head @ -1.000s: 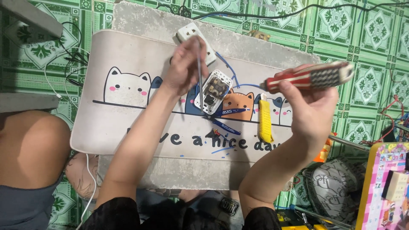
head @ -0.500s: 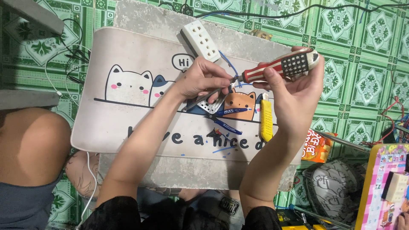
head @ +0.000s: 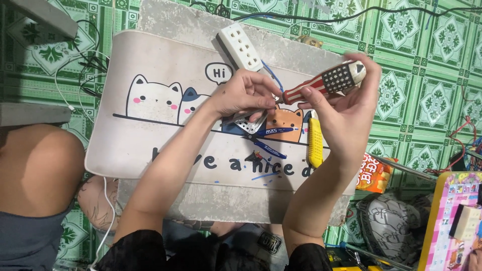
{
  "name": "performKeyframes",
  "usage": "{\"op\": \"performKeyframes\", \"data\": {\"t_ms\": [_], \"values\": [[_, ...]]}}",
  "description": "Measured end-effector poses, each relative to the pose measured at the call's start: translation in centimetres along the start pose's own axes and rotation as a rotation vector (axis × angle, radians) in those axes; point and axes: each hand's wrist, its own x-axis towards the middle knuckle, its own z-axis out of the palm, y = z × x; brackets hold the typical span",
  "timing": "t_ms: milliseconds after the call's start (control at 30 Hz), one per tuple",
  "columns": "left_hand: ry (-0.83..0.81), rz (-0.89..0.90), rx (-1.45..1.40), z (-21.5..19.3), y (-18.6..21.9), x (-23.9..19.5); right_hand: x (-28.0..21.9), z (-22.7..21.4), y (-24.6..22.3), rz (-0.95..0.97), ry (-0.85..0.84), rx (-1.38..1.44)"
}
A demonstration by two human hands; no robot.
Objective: The person uses a screwdriver to loosen screws on a white electrical outlet and then connects blue wires to the terminals. They tighten the screws to secure the wires in place.
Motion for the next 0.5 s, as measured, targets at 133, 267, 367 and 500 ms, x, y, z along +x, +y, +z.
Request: {"op": "performKeyframes", "data": {"t_ms": [133,267,367,500], "values": [[0.004,-0.014,0.015,0.2,0.4,0.0,0.2,0.2,-0.8,-0.039,-0.042,0.008],[-0.005,0.023,0.016,0.3,0.2,0.1,0.0,-0.5,-0.5,0.032,-0.051,0.058],[-0.013,0.038,-0.019,0.1,-0.2,0.3,0.0,-1.3,0.0,-0.056,-0.158,0.066],[-0.019,0.075,-0.039,0.3,-0.6,0.5,0.1,-1.2,-0.3,0.045,-0.114,0.014]]}}
